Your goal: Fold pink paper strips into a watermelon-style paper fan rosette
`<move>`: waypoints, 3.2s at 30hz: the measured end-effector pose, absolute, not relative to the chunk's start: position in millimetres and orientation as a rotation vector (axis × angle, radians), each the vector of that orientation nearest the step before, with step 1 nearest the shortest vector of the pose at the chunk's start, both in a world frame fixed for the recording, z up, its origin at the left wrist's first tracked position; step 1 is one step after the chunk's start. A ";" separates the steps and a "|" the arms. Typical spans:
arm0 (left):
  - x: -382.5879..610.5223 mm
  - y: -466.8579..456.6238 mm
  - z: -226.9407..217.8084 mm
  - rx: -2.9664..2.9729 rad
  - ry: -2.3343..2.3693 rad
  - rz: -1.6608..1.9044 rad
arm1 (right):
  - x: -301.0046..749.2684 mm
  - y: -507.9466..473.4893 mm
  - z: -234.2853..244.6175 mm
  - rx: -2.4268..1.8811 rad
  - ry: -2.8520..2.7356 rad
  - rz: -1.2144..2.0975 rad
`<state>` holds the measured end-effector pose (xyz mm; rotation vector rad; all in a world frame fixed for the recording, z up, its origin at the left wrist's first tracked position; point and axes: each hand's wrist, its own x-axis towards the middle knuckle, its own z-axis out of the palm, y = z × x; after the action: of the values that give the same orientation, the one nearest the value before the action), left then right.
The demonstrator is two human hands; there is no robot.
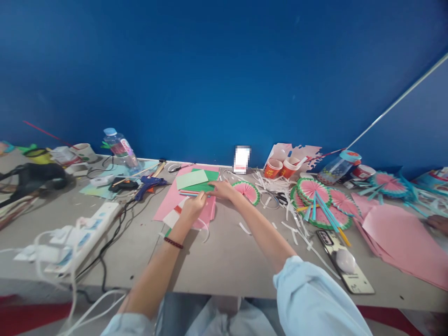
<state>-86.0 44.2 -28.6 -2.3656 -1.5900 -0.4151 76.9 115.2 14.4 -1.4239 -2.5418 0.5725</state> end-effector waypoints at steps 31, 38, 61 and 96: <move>-87.8 43.1 -22.9 -2.323 -1.517 -0.728 | 78.4 103.6 16.8 -1.349 -1.980 0.387; -87.4 44.8 -19.9 -2.308 -1.592 -0.639 | 81.7 102.8 25.5 -1.318 -2.046 0.443; -95.7 97.6 124.6 -2.199 -1.462 -0.719 | 78.1 149.5 140.8 -1.147 -2.089 0.316; -89.5 58.8 95.7 -2.220 -1.411 -0.946 | 93.4 139.7 132.8 -0.929 -2.123 0.427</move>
<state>-89.5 58.8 95.7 -2.2198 -1.4105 -0.9461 93.4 139.7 132.8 -0.9291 -2.1225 0.4273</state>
